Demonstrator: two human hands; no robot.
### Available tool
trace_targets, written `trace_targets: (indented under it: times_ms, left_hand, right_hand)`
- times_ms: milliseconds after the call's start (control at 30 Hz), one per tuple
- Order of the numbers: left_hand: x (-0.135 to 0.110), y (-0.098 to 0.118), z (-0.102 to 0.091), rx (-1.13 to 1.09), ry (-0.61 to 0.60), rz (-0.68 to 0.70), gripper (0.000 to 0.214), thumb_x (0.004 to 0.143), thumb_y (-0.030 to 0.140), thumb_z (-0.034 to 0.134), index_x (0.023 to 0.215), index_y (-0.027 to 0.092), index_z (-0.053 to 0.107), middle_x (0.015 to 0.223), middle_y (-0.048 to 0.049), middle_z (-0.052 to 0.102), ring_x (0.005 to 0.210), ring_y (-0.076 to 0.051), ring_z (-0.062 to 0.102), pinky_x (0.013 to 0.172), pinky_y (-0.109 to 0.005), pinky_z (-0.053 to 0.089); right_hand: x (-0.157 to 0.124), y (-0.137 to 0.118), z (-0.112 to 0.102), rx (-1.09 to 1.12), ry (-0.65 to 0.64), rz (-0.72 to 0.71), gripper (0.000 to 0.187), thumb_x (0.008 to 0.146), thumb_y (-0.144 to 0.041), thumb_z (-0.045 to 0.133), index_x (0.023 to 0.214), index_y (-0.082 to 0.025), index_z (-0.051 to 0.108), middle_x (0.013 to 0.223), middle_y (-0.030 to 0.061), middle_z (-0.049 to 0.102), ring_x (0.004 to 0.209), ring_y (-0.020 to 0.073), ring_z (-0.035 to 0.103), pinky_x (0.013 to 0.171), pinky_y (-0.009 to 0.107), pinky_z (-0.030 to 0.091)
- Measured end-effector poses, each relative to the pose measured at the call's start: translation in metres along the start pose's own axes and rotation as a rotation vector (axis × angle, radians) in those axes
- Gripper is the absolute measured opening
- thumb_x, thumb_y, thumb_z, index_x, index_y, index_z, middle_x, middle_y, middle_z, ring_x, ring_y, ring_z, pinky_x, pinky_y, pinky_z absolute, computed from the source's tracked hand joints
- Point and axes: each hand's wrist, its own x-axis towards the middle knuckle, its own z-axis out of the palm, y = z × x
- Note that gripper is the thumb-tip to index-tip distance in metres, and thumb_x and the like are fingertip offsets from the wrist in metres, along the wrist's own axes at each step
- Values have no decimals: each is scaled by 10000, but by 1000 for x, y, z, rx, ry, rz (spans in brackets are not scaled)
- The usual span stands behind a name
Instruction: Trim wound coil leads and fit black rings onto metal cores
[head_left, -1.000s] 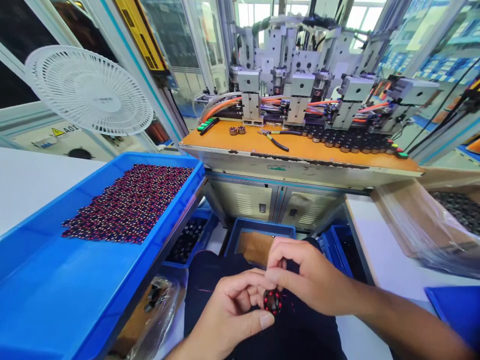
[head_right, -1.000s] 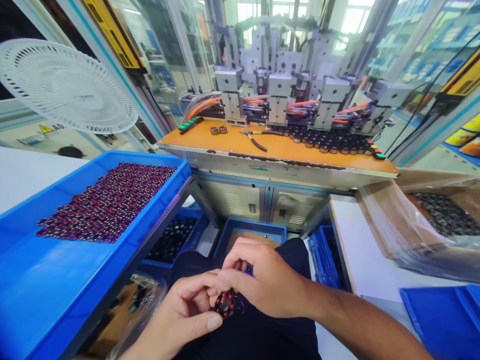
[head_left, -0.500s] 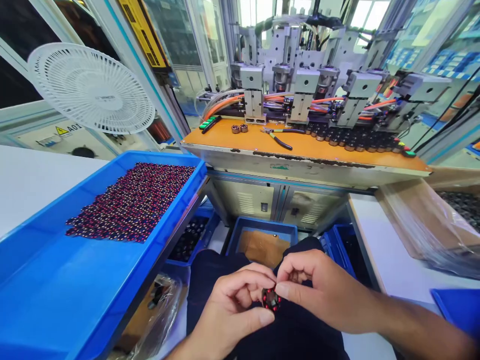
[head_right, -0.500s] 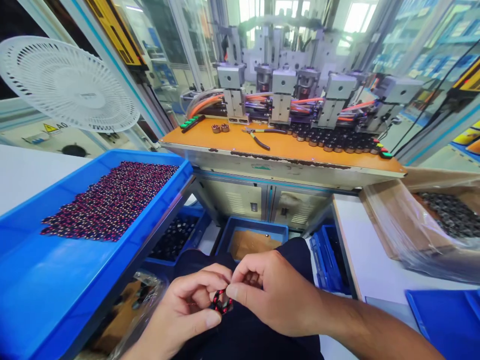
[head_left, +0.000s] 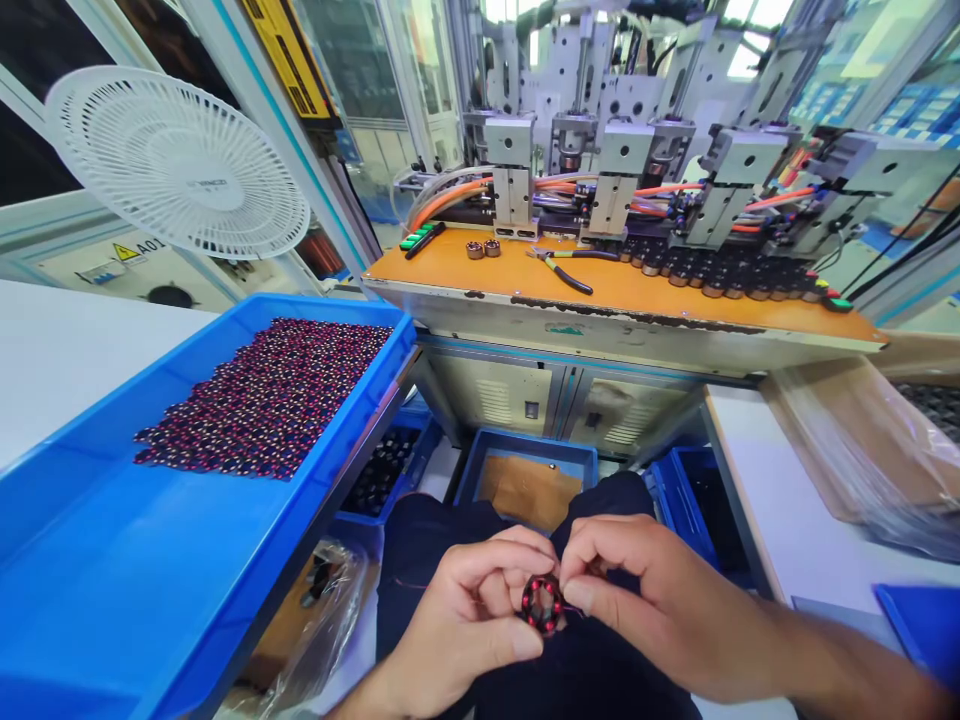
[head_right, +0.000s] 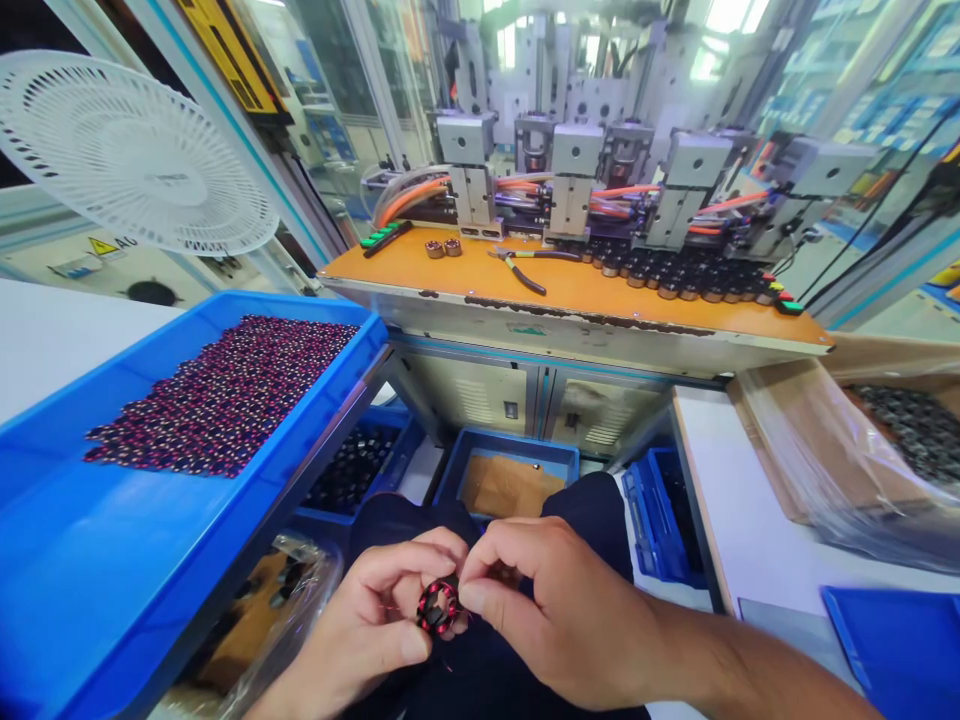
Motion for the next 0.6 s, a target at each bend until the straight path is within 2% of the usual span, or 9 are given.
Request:
trace_targets:
  times_ms: [400,600]
  left_hand:
    - [1,8,7,-25,-7,11,355,652,222,875,981,326,789,945,-25,573,679,-82,559,638,-231,481]
    - [0,6,6,-7,-22,-2,351,626,251,896,958,283,789,925,-22,548,656,-62,511,610,-201,436]
  right_hand:
    - [-5,0,5,13,-7,-11,163,933,-208,550,781,-190,607,743,-36,618,687,85,546,657,209,407]
    - [-6,-3,9,-30,6,-22,165,925,-221,541,776,-184,601,719,-20,608,663,96,555,630,207,432]
